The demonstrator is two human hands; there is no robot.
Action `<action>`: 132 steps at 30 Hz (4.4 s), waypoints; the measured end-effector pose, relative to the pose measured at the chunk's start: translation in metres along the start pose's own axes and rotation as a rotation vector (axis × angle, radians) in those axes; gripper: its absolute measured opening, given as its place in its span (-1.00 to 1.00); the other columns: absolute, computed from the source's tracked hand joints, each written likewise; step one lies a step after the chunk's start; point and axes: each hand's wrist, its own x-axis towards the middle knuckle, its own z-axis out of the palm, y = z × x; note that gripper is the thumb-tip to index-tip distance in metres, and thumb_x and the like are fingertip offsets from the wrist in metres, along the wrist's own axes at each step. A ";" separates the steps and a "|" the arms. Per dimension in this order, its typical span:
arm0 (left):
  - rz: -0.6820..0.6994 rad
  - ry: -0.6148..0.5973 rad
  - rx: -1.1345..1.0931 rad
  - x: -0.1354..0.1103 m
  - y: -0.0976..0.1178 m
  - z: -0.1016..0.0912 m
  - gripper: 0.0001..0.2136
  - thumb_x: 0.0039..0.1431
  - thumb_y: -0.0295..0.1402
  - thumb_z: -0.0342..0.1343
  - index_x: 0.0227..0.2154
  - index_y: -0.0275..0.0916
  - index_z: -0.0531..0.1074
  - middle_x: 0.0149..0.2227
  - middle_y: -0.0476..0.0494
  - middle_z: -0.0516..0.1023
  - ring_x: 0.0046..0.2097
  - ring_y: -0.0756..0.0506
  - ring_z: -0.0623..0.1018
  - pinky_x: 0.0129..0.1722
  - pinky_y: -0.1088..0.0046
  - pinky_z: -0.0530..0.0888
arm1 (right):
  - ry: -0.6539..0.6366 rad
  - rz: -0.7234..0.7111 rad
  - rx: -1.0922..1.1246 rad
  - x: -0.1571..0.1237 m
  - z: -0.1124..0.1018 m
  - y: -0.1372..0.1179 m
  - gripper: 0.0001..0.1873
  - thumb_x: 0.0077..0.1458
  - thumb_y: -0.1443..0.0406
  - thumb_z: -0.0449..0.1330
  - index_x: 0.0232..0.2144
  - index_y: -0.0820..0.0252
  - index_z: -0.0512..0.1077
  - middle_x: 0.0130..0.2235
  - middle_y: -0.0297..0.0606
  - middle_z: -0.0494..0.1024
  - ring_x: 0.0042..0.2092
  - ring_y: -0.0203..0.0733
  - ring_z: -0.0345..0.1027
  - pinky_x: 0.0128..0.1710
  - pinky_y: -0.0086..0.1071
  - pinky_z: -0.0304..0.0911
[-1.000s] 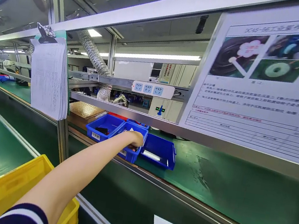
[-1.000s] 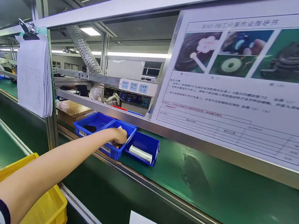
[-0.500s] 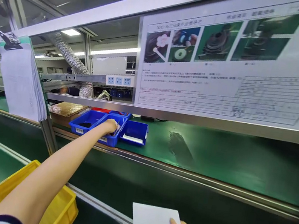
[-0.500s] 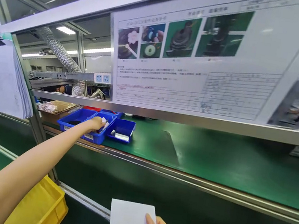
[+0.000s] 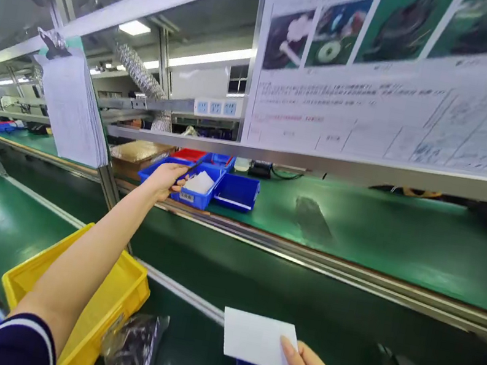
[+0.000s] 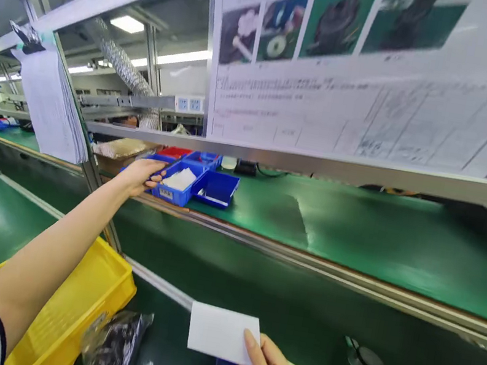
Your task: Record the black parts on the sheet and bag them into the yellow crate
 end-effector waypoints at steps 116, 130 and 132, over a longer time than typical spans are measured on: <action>0.024 -0.069 0.406 -0.253 -0.214 -0.005 -0.80 0.27 -0.26 0.05 -0.21 -0.10 0.58 -0.20 0.03 0.64 -0.17 -0.03 0.58 -0.15 0.53 0.44 | -0.476 0.119 0.023 -0.042 0.126 0.029 -0.63 0.04 0.03 0.27 -0.45 0.21 0.35 -0.56 -0.43 0.38 -0.54 -0.39 0.24 -0.54 -0.47 0.15; -0.303 -0.071 -0.232 -0.246 -0.219 0.010 -0.56 0.08 -0.17 0.25 -0.05 -0.28 0.35 -0.05 -0.26 0.56 -0.09 -0.15 0.57 -0.19 0.39 0.53 | -0.302 -0.116 -0.180 -0.040 0.133 0.042 -0.69 0.21 0.04 0.09 -0.41 0.13 0.26 -0.49 -0.40 0.34 -0.49 -0.33 0.18 -0.48 -0.40 0.11; -0.313 -0.096 -0.315 -0.249 -0.220 0.016 -0.54 0.03 -0.22 0.31 -0.05 -0.30 0.33 -0.03 -0.29 0.54 -0.06 -0.15 0.57 -0.11 0.35 0.53 | -0.273 -0.125 -0.178 -0.041 0.135 0.041 -0.69 0.21 0.04 0.08 -0.40 0.13 0.27 -0.47 -0.37 0.37 -0.46 -0.31 0.21 -0.45 -0.39 0.14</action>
